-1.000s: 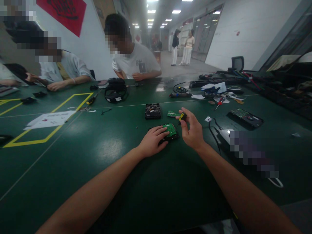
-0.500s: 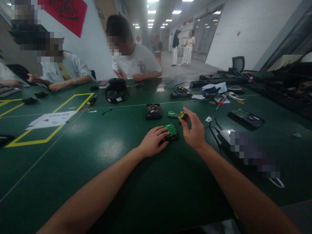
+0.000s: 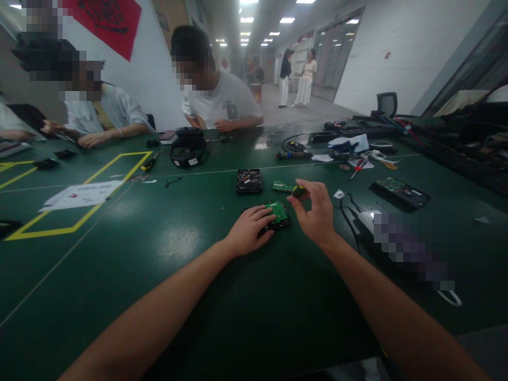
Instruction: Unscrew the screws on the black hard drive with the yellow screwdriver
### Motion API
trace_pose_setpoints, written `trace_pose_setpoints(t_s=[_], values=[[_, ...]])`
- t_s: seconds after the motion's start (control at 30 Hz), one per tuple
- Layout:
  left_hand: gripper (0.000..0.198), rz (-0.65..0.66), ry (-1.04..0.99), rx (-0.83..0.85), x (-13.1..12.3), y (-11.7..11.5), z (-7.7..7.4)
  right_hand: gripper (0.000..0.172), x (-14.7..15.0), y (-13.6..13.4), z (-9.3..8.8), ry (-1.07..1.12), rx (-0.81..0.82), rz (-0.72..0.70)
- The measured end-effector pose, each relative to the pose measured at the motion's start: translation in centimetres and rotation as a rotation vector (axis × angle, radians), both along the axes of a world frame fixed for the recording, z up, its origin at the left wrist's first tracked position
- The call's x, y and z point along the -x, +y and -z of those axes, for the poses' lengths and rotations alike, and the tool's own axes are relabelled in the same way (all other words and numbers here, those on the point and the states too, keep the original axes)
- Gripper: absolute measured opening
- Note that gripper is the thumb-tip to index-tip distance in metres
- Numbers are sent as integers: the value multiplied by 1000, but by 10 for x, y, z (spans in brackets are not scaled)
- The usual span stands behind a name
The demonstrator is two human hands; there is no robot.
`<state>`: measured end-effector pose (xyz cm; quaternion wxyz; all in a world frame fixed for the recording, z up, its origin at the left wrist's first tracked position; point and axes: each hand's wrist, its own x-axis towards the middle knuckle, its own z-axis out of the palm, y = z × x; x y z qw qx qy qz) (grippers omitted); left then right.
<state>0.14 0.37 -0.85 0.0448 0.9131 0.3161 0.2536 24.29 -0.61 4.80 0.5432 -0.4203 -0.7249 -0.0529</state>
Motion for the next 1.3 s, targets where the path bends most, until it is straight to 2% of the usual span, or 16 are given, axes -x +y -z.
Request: trace_pose_setpoints(t_s=[0.27,0.5,0.87,1.17,1.3], values=[[46,-2,-1,-8,0,0,1,49,2,0,6,47,66,-88],[47,4,-16,-6,0,2,3,47,1,0,4,4,4,-23],[47,2,-6,-6,0,1,3,50,1,0,8,1,39,-52],[47,4,-7,-14,1,1,1,40,2,-1,-1,-10,-71,8],[48,9,-10,-12,1,2,2,46,1,0,1,5,-49,8]])
